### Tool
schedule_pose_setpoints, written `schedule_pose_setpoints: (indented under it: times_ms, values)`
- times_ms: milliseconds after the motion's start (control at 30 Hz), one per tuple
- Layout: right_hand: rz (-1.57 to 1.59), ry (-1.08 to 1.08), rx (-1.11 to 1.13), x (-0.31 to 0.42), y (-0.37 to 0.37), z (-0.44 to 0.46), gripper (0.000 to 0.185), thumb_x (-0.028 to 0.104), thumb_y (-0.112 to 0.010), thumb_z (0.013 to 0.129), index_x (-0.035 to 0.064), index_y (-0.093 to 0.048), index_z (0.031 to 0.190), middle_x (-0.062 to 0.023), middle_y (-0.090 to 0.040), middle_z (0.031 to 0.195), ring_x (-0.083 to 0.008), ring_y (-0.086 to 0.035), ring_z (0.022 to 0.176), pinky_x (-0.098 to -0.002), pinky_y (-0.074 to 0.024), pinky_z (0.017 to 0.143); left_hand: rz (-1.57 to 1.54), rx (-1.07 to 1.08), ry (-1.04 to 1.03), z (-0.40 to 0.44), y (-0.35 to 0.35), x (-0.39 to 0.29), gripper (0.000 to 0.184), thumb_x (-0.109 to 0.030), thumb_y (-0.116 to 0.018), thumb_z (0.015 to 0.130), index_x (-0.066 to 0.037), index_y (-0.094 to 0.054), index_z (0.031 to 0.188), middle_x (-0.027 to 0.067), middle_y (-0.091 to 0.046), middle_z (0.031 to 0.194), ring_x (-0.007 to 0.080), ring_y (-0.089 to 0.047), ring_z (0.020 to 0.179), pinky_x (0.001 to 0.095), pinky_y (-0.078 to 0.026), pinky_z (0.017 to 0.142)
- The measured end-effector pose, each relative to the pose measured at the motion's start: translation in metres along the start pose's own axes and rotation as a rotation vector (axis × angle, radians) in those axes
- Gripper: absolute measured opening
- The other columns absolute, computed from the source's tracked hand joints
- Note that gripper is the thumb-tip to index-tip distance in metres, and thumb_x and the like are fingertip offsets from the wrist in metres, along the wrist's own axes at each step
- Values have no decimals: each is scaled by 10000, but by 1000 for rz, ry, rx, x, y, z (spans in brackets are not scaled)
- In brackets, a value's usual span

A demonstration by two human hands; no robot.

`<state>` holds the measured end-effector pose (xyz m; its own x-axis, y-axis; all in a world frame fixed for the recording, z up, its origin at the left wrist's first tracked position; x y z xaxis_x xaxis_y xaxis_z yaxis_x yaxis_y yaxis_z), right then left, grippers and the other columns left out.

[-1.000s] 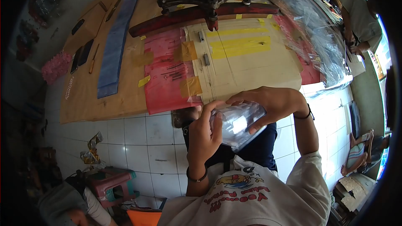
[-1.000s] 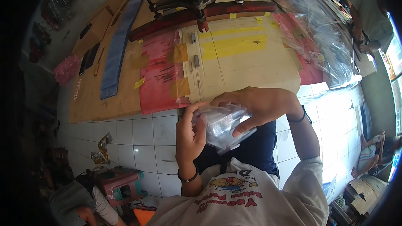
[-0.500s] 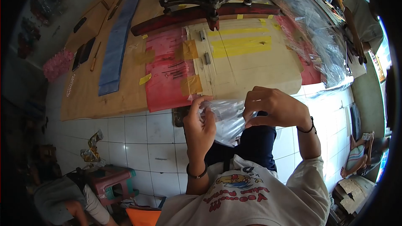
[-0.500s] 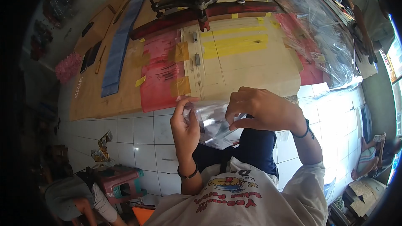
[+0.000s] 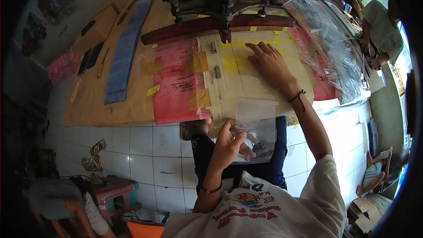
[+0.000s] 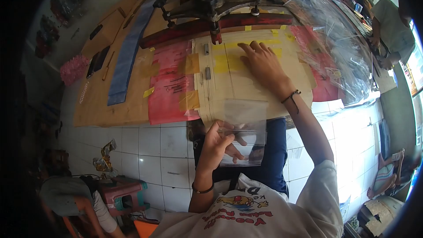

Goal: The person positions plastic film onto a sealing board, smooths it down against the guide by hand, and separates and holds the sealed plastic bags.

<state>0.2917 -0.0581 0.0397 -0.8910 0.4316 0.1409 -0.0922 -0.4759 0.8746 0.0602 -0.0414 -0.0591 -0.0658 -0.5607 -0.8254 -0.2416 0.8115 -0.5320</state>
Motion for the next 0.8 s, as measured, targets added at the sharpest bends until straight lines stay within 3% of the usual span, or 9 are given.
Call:
schedule_pose_setpoints:
  times_ms: [333, 633, 733, 800]
  values:
    - [-122, 96, -61, 6, -2, -6, 345, 308, -590, 989, 97, -702, 1238, -47, -670, 1192, -224, -567, 1177, -392, -413, 1018, 48, -73, -37, -3, -2, 15, 256, -37, -487, 1005, -23, -348, 1220, 276, -690, 935, 317, -724, 604, 326, -562, 495]
    - [-20, 46, -50, 11, 4, -6, 278, 290, -605, 973, 33, -685, 1043, -93, -719, 1109, -267, -640, 1093, -394, -513, 934, 149, -40, -88, 10, -13, 10, 268, -65, -489, 1030, -21, -358, 1260, 245, -710, 1005, 282, -723, 597, 286, -531, 453]
    - [-47, 87, -145, 11, 3, -8, 268, 282, -607, 971, 21, -666, 993, -116, -712, 1066, -285, -650, 1068, -402, -530, 896, 88, -13, 2, 17, -12, 19, 408, -165, -566, 1043, -5, -391, 1375, 243, -662, 1186, 195, -706, 607, 236, -510, 470]
    - [-49, 67, -134, 9, 1, -9, 267, 282, -609, 969, 21, -662, 978, -124, -707, 1035, -294, -663, 1038, -408, -543, 860, 107, -12, -31, 21, -12, 19, 366, -179, -558, 1050, -9, -397, 1331, 259, -690, 1104, 243, -718, 603, 269, -530, 462]
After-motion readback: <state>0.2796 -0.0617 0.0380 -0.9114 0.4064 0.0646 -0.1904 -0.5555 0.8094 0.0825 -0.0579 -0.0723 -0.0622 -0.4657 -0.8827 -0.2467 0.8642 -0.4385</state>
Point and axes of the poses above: each hand's wrist, its own z-axis towards the middle knuckle, its own y-axis out of the back of the hand, x = y × z, the point moved 7 cm from there along z, towards the middle knuckle
